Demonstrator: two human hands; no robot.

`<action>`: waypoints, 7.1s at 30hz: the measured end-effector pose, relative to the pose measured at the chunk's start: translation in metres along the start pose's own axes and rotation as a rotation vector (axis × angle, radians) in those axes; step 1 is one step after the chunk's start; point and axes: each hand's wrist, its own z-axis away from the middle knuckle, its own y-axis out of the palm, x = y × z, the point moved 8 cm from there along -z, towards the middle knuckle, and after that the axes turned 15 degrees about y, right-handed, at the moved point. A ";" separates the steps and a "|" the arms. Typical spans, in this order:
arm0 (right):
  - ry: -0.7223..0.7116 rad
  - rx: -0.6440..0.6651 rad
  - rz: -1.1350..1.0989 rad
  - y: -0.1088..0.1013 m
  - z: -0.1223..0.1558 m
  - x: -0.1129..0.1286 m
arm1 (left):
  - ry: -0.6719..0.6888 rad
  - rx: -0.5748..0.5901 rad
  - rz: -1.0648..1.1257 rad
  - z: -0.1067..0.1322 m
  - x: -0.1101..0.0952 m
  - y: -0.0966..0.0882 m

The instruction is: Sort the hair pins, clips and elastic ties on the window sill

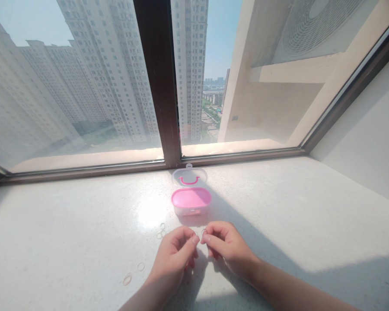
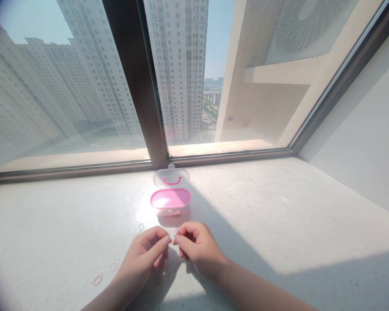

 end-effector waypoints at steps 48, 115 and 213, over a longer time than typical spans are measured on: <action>-0.124 -0.120 0.465 0.004 0.006 0.008 | 0.154 0.106 -0.493 0.004 -0.014 0.000; -0.425 -0.060 0.250 0.004 0.016 0.020 | 0.072 0.042 0.046 -0.003 -0.006 0.003; -0.139 -0.179 0.449 0.024 0.012 0.009 | 0.203 0.008 -1.133 -0.018 -0.040 -0.088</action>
